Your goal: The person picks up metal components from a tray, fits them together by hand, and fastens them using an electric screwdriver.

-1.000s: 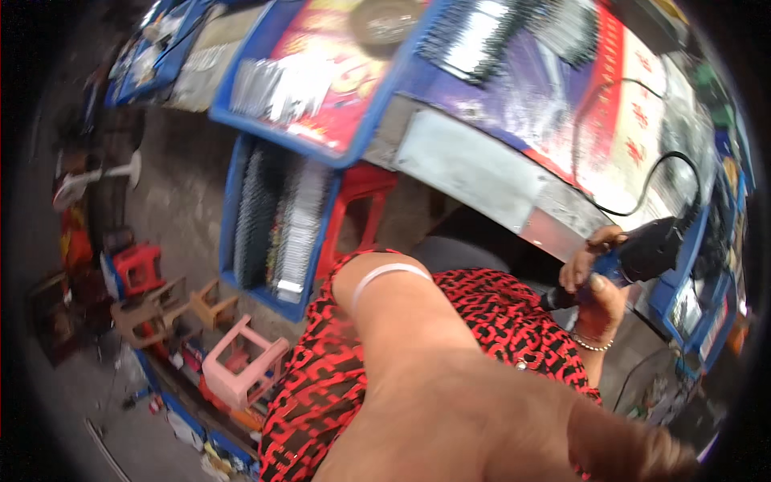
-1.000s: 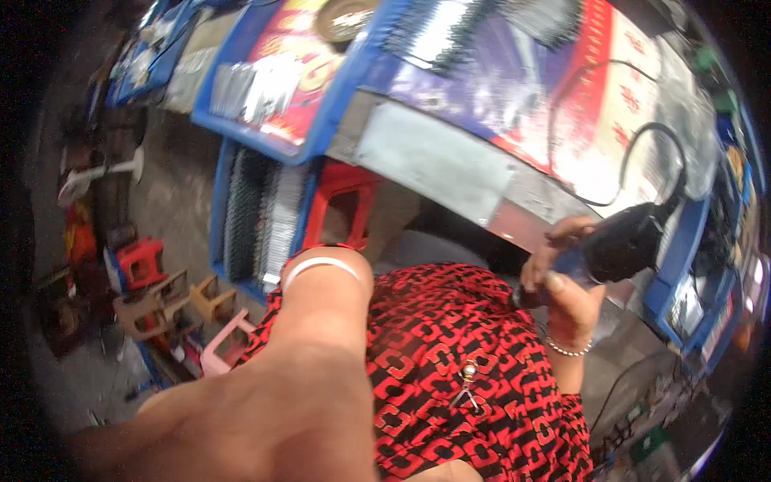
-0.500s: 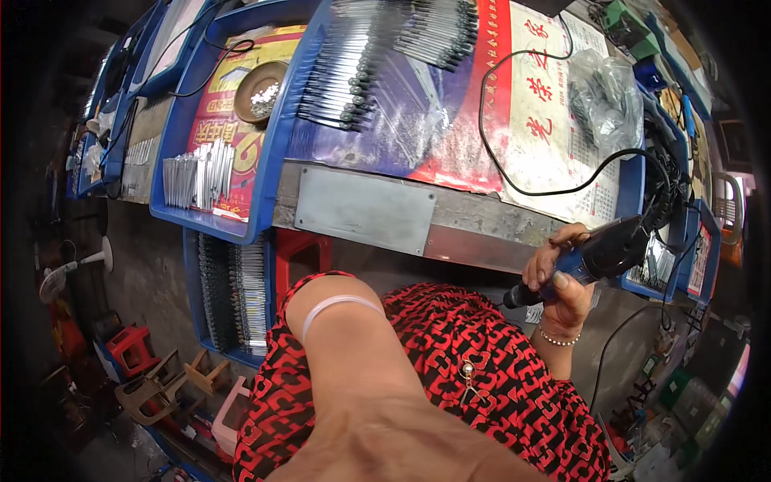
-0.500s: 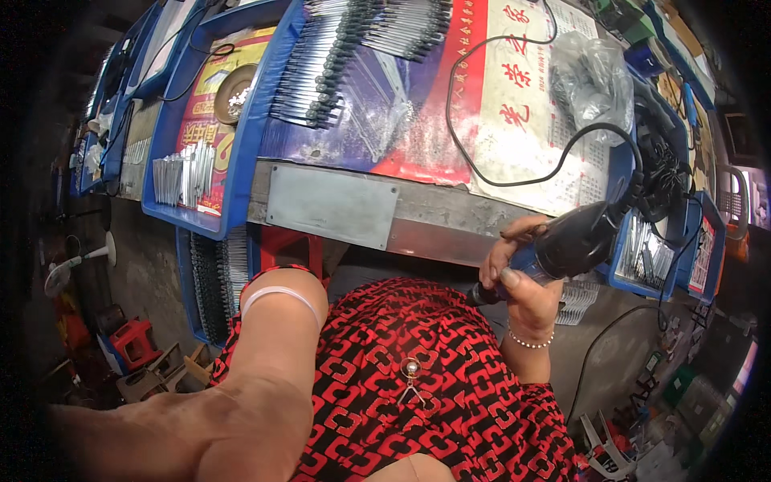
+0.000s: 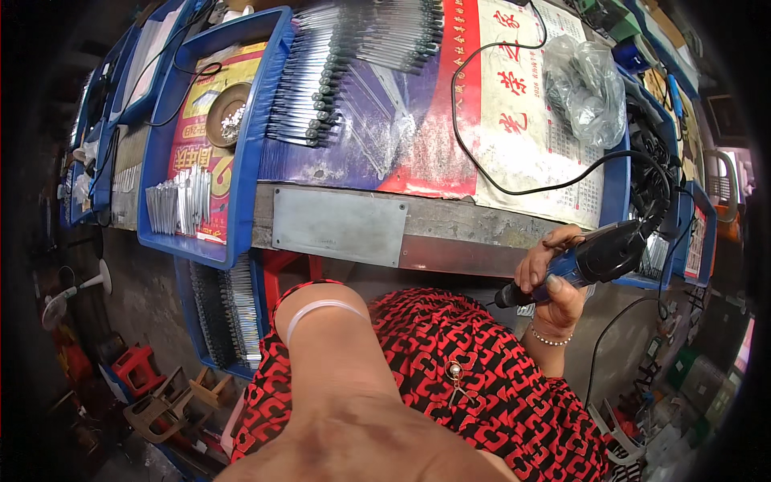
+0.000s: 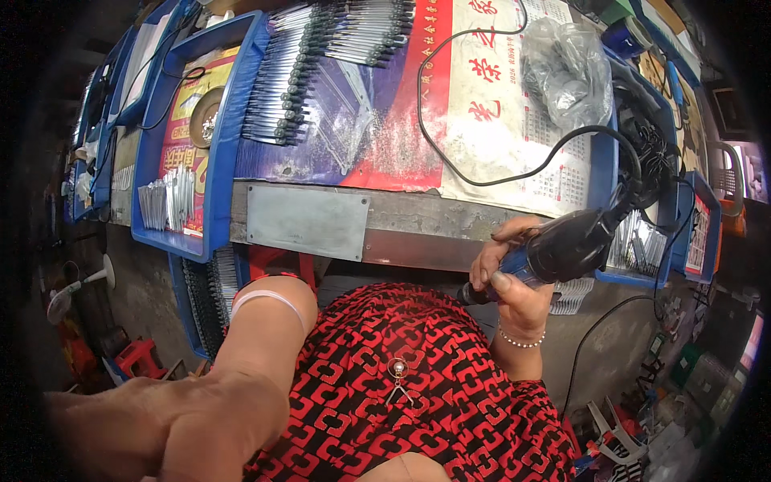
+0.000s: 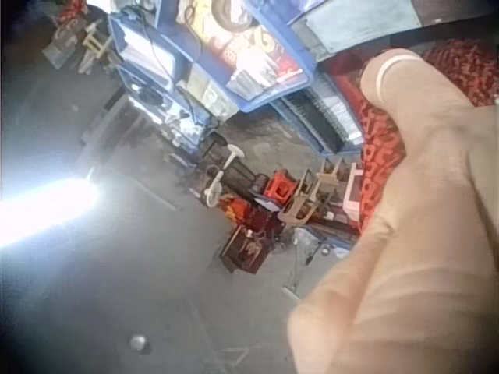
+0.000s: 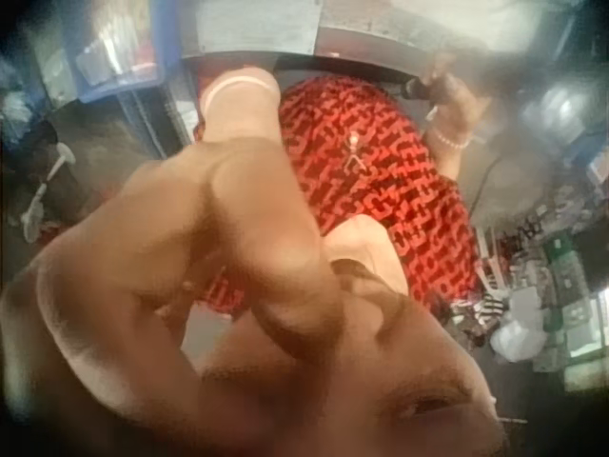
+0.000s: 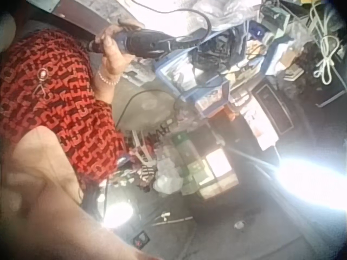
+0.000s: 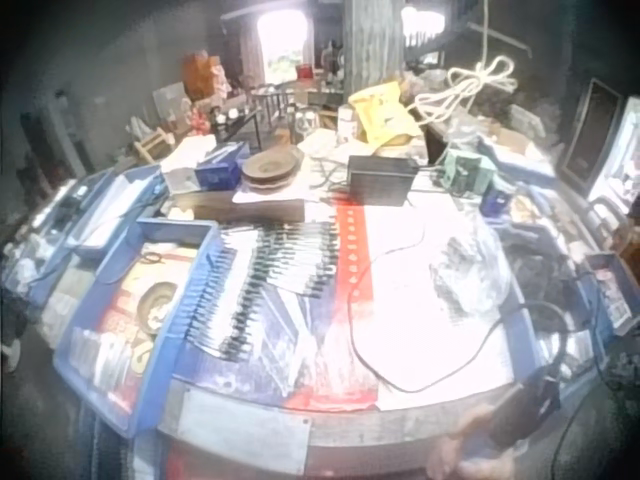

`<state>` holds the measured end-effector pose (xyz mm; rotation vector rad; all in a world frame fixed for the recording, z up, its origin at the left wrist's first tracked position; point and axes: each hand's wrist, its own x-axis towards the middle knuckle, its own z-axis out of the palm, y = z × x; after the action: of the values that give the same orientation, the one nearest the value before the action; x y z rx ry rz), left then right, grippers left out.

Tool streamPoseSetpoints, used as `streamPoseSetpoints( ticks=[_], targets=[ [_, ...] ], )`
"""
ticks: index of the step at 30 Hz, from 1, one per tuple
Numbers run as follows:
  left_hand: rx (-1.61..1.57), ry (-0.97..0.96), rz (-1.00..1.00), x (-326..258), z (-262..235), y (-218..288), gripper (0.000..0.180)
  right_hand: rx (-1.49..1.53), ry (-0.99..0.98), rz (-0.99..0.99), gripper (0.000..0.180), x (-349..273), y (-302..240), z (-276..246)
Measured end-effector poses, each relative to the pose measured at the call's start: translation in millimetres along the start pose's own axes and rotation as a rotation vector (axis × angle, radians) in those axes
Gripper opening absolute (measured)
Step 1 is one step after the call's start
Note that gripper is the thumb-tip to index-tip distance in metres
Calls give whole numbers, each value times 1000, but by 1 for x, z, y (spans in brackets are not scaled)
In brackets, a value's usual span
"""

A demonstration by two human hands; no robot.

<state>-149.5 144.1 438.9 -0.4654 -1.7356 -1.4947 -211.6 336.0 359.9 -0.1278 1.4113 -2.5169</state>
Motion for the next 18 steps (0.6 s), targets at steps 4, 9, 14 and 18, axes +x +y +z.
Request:
streamPoseSetpoints(
  ticks=[4,9,14,18],
  targets=[
    [128,-23,-6,11,-6,-11,34,31,7,-12,47,2,-2,1],
    [95,-165,-233,48,-29,-96,19,-10,75,-95,47,8,-8,-5],
    [671,-544,-349,-17,-23,-174,34,-34,51,-104,48,16,-13,1],
    [963,-677,-286,-23,-12,-193,39,33,53,-102,47,16,-11,2]
  ],
)
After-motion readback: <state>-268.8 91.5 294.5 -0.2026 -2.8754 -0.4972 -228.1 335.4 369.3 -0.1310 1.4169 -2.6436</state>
